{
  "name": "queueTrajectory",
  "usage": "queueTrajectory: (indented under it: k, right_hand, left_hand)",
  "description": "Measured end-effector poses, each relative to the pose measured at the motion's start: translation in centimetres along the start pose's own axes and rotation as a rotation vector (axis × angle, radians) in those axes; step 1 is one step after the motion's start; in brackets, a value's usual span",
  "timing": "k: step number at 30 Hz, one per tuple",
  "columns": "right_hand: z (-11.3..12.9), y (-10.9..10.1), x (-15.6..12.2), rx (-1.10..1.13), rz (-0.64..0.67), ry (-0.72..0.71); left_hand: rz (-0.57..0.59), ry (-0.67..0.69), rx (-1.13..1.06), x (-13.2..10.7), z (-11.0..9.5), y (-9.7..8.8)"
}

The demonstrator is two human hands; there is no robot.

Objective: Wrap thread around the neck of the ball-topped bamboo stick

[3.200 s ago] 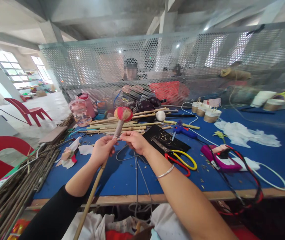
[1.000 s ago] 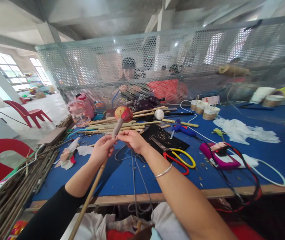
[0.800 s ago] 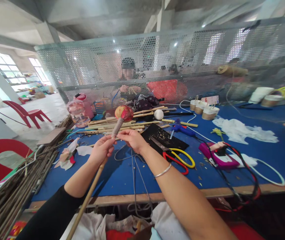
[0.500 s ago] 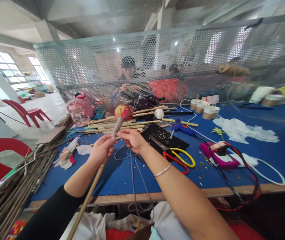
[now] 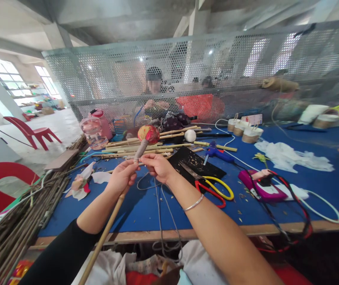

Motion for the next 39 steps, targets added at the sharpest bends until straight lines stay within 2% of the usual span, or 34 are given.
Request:
queueTrajectory:
  k: [5,21,25,28,31,36,39]
  right_hand:
    - [-0.1,0.0,0.0,0.092,0.058,0.025]
    - [-0.8,-0.5,0.4,-0.051,0.026,0.053]
    - [-0.4,-0.3,0.4,-0.041,0.064,0.011]
    - [0.0,-0.1,0.3,-0.043,0.118,-0.029]
    - [0.2,-0.3,0.1,-0.066,0.124,-0.038]
    - [0.1,-0.6,0.0,-0.055,0.163,-0.029]
    - [-0.1,-0.8,0.1,-0.132,0.151,0.001]
  left_hand:
    - [-0.009,0.000,0.084,0.1,0.2,-0.1]
    - [-0.021,-0.022,-0.124,-0.1,-0.4,0.2]
    - [0.037,-0.035,-0.251,-0.3,-0.6,0.7]
    - [0.118,-0.112,-0.339,-0.4,-0.3,1.1]
    - [0.128,-0.186,-0.381,-0.5,0.1,1.1]
    - [0.159,-0.245,-0.328,-0.5,0.5,1.1]
    - [0.186,-0.293,-0.156,-0.6,0.9,1.2]
Point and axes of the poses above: each hand's wrist, its own x-axis towards the middle knuckle, its own y-axis out of the palm, z = x × y, the point moved 4 cm from there along x, towards the middle knuckle, and after that the axes turned 15 degrees about z, right-handed, at the moved point
